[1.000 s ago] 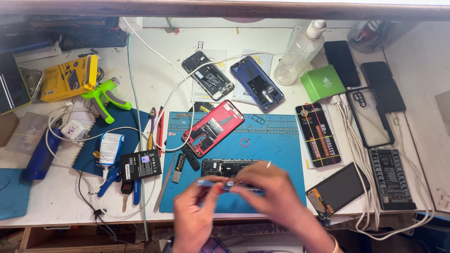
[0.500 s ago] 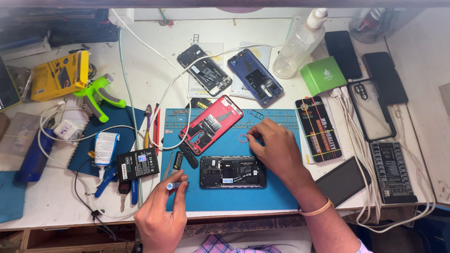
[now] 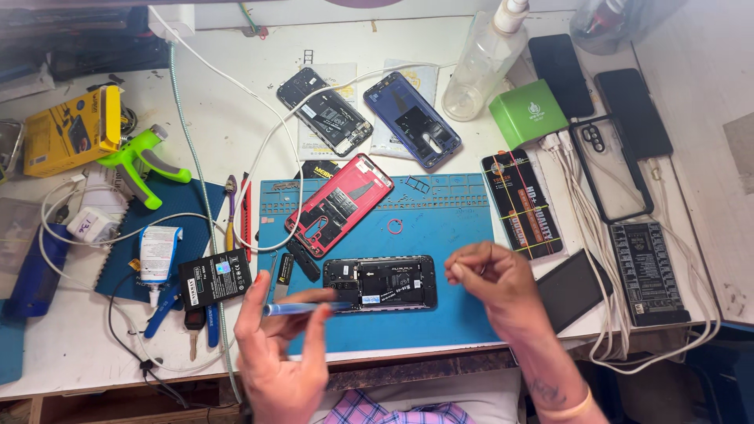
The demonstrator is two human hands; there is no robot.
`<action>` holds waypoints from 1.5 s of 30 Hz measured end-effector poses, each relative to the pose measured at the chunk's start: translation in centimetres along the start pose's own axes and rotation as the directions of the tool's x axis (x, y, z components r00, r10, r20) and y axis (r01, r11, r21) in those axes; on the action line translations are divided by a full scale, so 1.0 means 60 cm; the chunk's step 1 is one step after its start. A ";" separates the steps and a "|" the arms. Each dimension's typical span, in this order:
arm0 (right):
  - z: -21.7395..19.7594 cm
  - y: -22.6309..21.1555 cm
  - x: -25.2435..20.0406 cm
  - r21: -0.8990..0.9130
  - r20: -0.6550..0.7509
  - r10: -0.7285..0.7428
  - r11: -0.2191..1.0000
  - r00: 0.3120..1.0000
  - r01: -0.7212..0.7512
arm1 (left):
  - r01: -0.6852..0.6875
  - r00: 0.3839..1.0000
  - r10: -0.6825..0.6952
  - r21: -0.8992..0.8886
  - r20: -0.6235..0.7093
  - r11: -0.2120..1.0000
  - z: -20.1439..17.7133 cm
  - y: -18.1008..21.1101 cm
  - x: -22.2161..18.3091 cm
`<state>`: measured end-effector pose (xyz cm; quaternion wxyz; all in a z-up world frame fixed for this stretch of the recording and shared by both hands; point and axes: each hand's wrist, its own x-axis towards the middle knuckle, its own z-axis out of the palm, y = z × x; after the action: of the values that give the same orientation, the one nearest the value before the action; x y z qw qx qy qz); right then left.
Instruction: The person works on a disassembled mobile phone at a repair bench, handling a new screen assembly and a case, and uses a tool to work on the internal chassis of the device.
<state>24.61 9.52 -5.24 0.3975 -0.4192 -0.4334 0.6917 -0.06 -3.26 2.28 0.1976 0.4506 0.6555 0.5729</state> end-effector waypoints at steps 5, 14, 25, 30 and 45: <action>0.010 0.024 -0.053 0.365 0.031 0.150 0.919 0.988 -0.151 | 0.161 0.987 -0.139 -0.388 0.086 0.908 0.060 0.034 -0.026; 0.025 0.059 -0.086 0.562 0.045 0.177 0.809 0.983 -0.172 | 0.031 0.992 0.034 -0.486 0.123 0.874 0.096 0.041 -0.046; 0.014 0.077 -0.087 0.627 0.118 0.141 0.757 0.983 -0.184 | 0.043 0.994 0.012 -0.479 0.111 0.877 0.090 0.047 -0.050; 0.011 0.078 -0.086 0.607 0.154 0.119 0.772 0.981 -0.189 | 0.071 0.994 -0.020 -0.492 0.109 0.868 0.091 0.048 -0.054; 0.049 0.056 -0.106 0.054 -0.170 -0.198 0.976 0.965 0.210 | 0.239 0.968 -0.248 -0.430 0.037 0.871 0.087 0.041 -0.033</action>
<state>23.38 1.88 -6.06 0.5156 -0.4132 -0.4152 0.6253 5.91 -2.04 2.68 0.3565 0.3041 0.5660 0.6782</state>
